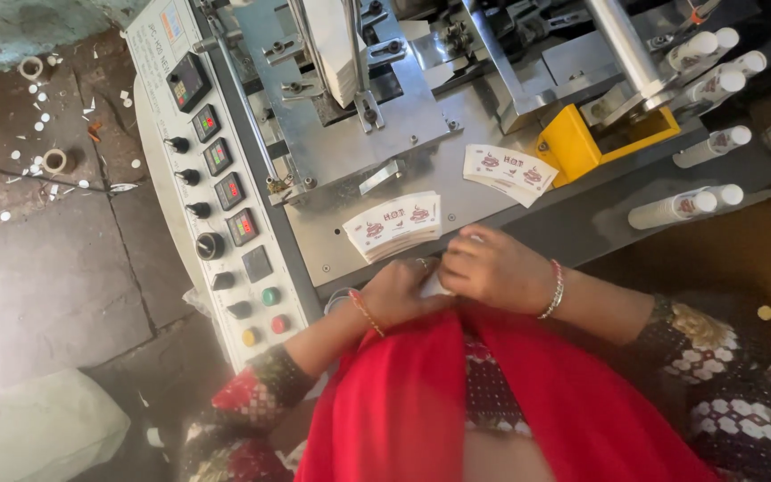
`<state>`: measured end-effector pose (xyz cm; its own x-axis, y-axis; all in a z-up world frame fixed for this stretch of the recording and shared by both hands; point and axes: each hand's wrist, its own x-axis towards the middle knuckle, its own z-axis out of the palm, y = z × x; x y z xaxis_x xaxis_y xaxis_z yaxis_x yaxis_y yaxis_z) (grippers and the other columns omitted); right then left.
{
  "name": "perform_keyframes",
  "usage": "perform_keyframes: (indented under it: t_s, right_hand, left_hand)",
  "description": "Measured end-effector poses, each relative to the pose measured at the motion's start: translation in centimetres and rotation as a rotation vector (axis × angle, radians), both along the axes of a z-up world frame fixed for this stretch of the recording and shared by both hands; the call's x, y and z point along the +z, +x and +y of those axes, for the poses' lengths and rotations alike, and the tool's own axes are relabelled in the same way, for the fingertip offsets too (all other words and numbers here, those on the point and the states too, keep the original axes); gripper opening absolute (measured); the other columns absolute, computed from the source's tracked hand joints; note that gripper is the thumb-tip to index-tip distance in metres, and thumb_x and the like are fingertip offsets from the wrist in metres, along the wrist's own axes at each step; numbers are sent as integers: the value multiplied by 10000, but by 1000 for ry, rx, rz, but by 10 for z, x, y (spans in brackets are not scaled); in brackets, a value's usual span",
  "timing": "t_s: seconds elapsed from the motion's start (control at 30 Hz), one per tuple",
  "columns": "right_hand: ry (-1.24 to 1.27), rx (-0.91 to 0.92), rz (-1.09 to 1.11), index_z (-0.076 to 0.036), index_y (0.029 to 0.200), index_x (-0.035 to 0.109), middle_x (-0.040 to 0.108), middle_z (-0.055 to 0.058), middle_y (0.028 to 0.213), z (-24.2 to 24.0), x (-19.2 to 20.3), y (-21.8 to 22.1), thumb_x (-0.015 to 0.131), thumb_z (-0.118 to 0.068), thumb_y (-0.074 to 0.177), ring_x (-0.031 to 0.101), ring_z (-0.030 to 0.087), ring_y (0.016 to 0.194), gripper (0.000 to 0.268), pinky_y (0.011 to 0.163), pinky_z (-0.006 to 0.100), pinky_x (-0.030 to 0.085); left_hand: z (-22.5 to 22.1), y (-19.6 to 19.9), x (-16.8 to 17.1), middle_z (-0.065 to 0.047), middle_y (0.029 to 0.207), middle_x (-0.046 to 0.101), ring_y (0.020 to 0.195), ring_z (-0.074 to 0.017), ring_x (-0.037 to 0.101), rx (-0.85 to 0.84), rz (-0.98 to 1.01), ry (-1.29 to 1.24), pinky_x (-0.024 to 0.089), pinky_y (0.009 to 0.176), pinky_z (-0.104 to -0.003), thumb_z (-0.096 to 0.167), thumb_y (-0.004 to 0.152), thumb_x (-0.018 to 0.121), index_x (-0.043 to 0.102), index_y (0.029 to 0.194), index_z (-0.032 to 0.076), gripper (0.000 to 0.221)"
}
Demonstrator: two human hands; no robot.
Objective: Picking up and stacking pre-cut paper cup blanks and loading them into an automated manufacturing machine.
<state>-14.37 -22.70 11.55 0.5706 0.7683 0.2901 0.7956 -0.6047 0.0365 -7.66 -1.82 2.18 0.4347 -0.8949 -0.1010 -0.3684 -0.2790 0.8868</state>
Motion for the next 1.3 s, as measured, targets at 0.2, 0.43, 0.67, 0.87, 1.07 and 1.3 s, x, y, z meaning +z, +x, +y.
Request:
perform_keyframes:
  t_s: [0.2,0.43,0.67,0.87,1.07,1.3]
  right_hand:
    - [148,-165,198,-69,879,680,663,82,899,1,-14,15,675,-459,775,634,245,909,404,790,378,504]
    - [86,-409,167,-123,646,631,624,50,651,11,-82,20,672,-384,973,631,239,664,421,655,385,501]
    - [94,-198,-116,-70,1009,712,683,51,917,22,25,62,632,-480,878,646,224,975,438,896,448,480]
    - [361,-416,529,-69,1285,650,651,92,1167,-19,-106,103,619,-431,989,566,287,1196,468,1061,459,501]
    - [-66,-467,640,-97,1335,600,509,195,1433,-16,-121,118,899,-674,567,345,432,1329,1006,1039,586,406]
    - [89,-585,840,-68,1179,574,628,121,1171,1,-117,81,882,-529,685,606,312,1146,743,996,429,508]
  left_hand:
    - [-5,-13,-8,-250,907,714,840,-435,697,231,-189,-118,561,735,-484,380,887,764,699,1103,0,442]
    - [-9,-8,-75,-264,835,694,778,-428,702,197,-183,-19,580,720,-462,294,791,745,691,934,-36,364]
    - [11,60,5,-209,766,719,707,-381,731,256,33,-115,582,652,-443,430,819,735,712,994,-22,485]
    - [28,103,-12,-233,915,712,832,-371,738,305,-299,133,586,769,-442,525,900,733,722,1081,-39,593]
    - [32,70,-108,-293,1286,615,1197,-426,613,227,-619,45,519,1013,-461,502,899,749,534,1383,-49,765]
    - [18,71,-40,-244,1260,615,1175,-415,610,127,-266,239,495,997,-464,452,763,800,496,1393,-5,836]
